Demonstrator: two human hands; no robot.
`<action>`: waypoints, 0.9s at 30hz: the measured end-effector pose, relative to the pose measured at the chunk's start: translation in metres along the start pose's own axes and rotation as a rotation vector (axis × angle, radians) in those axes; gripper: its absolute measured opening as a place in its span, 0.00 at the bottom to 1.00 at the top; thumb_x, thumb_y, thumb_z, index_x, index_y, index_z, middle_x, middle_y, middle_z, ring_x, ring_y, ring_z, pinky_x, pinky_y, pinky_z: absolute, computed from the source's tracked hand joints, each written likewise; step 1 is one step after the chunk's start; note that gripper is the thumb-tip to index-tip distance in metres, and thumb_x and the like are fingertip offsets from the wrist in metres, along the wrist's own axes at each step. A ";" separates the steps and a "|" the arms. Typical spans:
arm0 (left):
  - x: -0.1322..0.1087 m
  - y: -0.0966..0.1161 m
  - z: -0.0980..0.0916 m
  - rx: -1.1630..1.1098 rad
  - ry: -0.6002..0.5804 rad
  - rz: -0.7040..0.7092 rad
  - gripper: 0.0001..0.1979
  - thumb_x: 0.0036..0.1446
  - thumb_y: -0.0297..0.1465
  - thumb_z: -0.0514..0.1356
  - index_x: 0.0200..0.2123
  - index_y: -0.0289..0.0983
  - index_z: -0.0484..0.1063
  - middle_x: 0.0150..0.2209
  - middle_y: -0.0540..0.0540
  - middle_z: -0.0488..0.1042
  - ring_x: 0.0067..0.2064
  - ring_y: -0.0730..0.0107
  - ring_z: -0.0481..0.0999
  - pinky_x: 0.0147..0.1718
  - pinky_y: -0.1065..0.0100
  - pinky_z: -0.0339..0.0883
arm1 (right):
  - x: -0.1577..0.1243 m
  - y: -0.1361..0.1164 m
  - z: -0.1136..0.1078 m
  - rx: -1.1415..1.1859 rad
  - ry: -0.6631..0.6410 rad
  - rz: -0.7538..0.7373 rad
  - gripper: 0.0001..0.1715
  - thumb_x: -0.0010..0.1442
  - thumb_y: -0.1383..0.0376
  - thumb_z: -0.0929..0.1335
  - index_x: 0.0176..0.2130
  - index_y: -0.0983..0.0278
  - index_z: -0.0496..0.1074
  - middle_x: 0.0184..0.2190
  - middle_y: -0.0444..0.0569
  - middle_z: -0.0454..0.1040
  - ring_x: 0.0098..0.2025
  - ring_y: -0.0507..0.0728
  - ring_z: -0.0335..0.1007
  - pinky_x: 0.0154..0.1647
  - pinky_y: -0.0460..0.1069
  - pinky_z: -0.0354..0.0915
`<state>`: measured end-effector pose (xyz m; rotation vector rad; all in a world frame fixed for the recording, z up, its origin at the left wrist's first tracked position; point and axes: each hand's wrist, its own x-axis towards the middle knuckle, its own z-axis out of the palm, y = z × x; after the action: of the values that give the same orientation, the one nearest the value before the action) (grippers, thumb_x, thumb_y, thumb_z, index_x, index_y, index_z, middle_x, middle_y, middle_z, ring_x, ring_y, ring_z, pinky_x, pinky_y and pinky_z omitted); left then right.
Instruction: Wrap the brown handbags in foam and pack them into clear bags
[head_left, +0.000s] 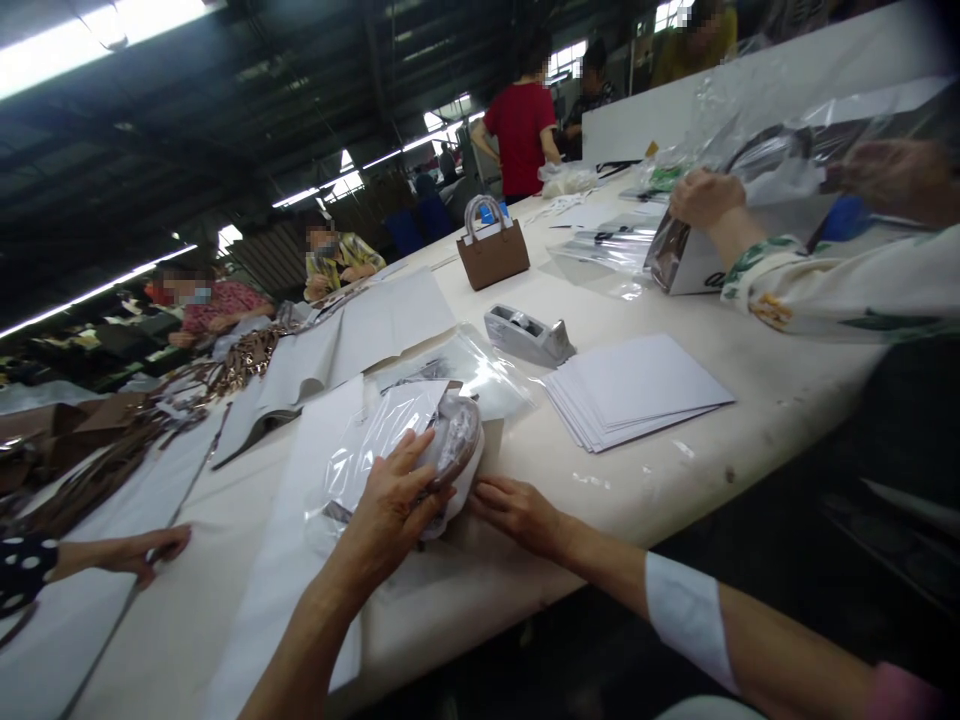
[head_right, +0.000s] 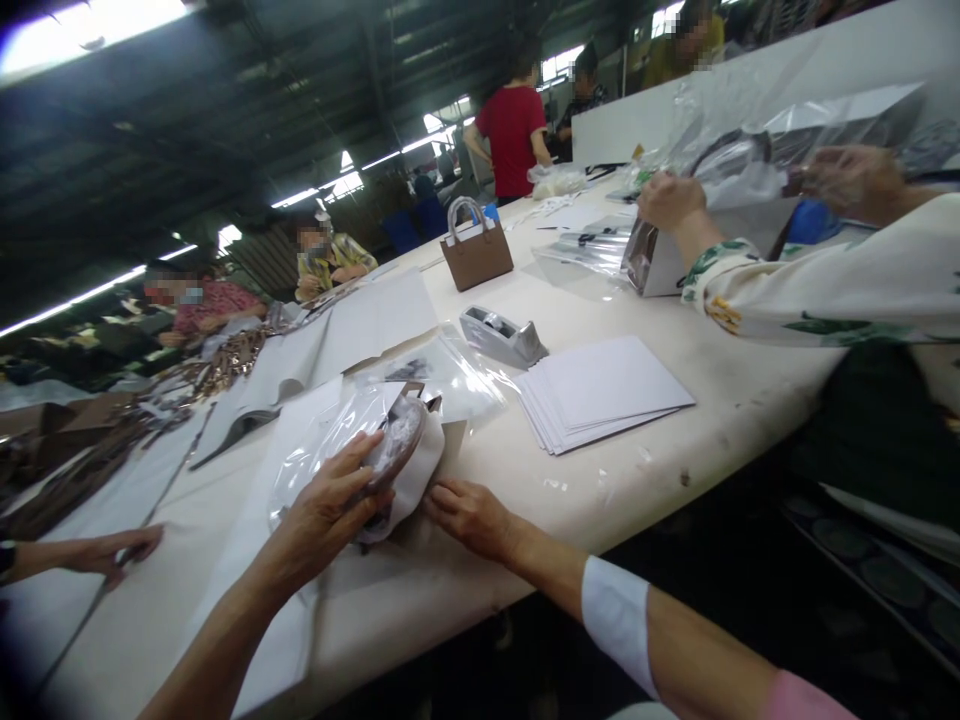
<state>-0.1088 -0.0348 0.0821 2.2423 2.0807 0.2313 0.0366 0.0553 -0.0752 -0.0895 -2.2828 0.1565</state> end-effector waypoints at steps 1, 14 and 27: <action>0.000 0.000 0.000 0.005 0.003 -0.001 0.10 0.57 0.35 0.51 0.31 0.38 0.70 0.60 0.43 0.56 0.62 0.53 0.49 0.56 0.46 0.49 | 0.004 -0.001 0.005 0.010 -0.010 0.002 0.13 0.63 0.71 0.57 0.38 0.68 0.70 0.34 0.52 0.71 0.45 0.55 0.66 0.45 0.49 0.68; -0.011 0.006 -0.004 -0.024 0.048 -0.125 0.06 0.56 0.32 0.54 0.33 0.40 0.70 0.63 0.43 0.47 0.63 0.55 0.48 0.56 0.43 0.45 | 0.003 -0.007 0.009 1.163 0.085 1.515 0.39 0.50 0.52 0.67 0.54 0.71 0.58 0.43 0.62 0.70 0.35 0.60 0.73 0.28 0.51 0.71; -0.016 0.002 -0.001 -0.078 0.022 -0.128 0.19 0.51 0.41 0.57 0.47 0.47 0.67 0.61 0.46 0.53 0.62 0.50 0.50 0.55 0.41 0.45 | 0.021 -0.002 0.023 1.445 0.289 1.507 0.33 0.38 0.43 0.69 0.35 0.65 0.67 0.30 0.51 0.75 0.36 0.62 0.73 0.33 0.51 0.70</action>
<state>-0.1079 -0.0505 0.0822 2.0627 2.1762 0.3244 0.0053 0.0536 -0.0743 -0.9133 -0.9053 2.1938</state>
